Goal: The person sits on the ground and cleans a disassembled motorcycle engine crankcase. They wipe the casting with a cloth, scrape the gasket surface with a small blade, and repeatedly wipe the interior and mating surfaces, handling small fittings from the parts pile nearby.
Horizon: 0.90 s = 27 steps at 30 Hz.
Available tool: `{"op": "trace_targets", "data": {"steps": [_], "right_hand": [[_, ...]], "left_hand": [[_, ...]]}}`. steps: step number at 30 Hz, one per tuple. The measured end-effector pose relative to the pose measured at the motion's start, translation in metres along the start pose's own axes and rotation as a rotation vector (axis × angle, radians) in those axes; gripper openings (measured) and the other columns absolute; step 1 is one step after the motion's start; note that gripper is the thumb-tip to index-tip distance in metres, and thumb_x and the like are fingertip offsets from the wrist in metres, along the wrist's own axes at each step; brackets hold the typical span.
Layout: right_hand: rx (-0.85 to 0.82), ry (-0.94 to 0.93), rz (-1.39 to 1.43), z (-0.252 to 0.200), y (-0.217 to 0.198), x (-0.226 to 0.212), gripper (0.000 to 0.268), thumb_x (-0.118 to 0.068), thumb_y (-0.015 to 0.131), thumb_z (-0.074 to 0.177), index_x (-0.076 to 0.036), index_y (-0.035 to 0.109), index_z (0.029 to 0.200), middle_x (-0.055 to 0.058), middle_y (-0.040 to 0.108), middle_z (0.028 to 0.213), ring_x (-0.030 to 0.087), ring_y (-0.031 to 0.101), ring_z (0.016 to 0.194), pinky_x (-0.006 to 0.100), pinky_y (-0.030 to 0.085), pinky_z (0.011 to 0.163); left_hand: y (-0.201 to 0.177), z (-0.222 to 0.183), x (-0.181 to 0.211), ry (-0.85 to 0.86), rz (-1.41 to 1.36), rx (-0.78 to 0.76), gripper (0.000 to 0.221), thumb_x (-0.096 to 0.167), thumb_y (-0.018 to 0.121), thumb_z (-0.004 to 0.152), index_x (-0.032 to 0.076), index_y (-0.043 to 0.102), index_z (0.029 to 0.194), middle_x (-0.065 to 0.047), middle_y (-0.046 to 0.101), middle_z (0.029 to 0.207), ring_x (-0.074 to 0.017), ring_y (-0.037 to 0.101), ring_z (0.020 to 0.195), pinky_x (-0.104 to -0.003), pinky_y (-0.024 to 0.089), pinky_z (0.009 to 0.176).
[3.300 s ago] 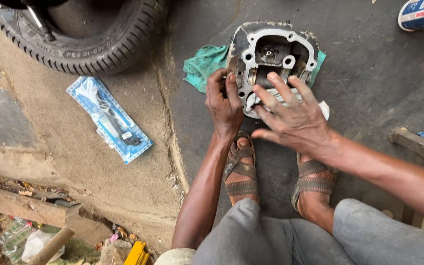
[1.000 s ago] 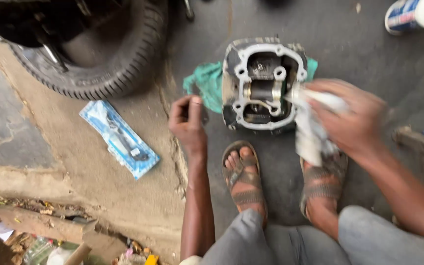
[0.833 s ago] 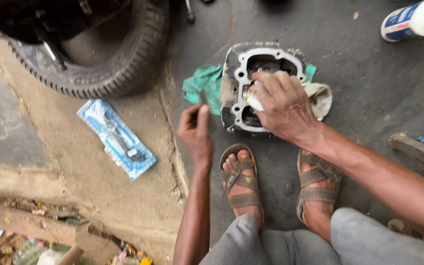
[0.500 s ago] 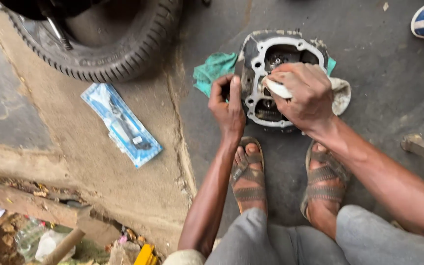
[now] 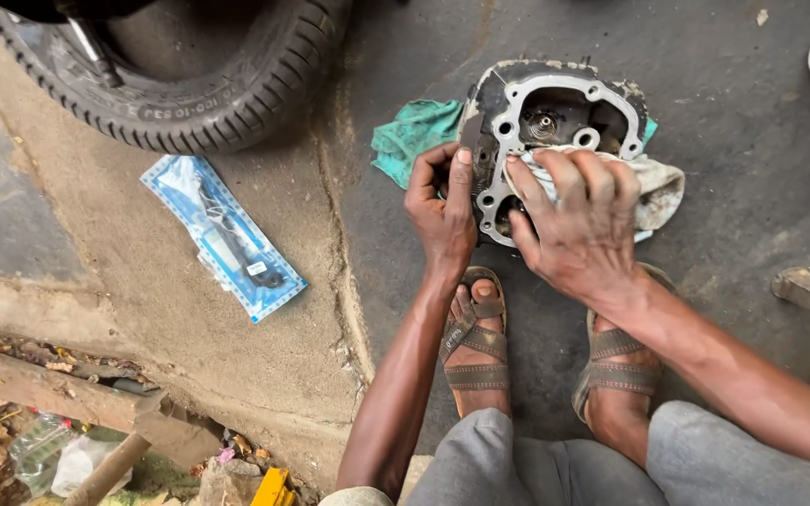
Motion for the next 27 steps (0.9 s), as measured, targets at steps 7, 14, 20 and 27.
{"op": "trace_targets", "data": {"steps": [7, 14, 20, 27], "right_hand": [[-0.603, 0.057, 0.215, -0.006, 0.053, 0.060, 0.034, -0.032, 0.068, 0.096, -0.018, 0.068, 0.127, 0.003, 0.063, 0.095, 0.022, 0.058, 0.094, 0.051, 0.040, 0.107], [-0.701, 0.419, 0.975, -0.021, 0.049, 0.046, 0.041, -0.023, 0.075, 0.077, -0.017, 0.072, 0.117, 0.003, 0.064, 0.098, 0.024, 0.064, 0.096, 0.054, 0.057, 0.085], [-0.078, -0.051, -0.035, 0.015, 0.010, 0.013, 0.024, -0.007, 0.073, 0.095, -0.010, 0.079, 0.118, 0.008, 0.067, 0.098, 0.023, 0.058, 0.093, 0.045, 0.050, 0.081], [-0.574, 0.286, 1.045, 0.011, 0.035, 0.106, 0.020, -0.017, 0.059, 0.096, -0.010, 0.078, 0.096, 0.012, 0.074, 0.090, 0.023, 0.065, 0.083, 0.043, 0.056, 0.082]], "left_hand": [[0.002, 0.000, 0.003, -0.012, -0.018, -0.020, 0.023, 0.024, 0.065, 0.103, 0.003, 0.068, 0.111, -0.001, 0.067, 0.091, -0.0085, 0.061, 0.079, -0.026, 0.052, 0.069], [-0.001, -0.001, -0.004, -0.003, -0.032, -0.009, 0.024, 0.024, 0.065, 0.105, 0.001, 0.067, 0.112, -0.001, 0.065, 0.091, -0.0092, 0.060, 0.081, -0.027, 0.052, 0.072], [0.006, 0.004, -0.001, 0.009, -0.053, -0.025, 0.023, 0.023, 0.064, 0.104, 0.002, 0.067, 0.112, -0.002, 0.067, 0.089, -0.0090, 0.063, 0.078, -0.026, 0.054, 0.067], [0.005, 0.009, 0.000, 0.046, -0.008, -0.024, 0.024, 0.024, 0.064, 0.104, 0.002, 0.068, 0.111, -0.003, 0.068, 0.089, -0.0098, 0.063, 0.078, -0.026, 0.054, 0.067]]}}
Point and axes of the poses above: each hand's wrist, its own z-axis towards the middle knuckle, its own y-axis out of the palm, x = y × z, the point moved 10 cm from there along z, towards the middle knuckle
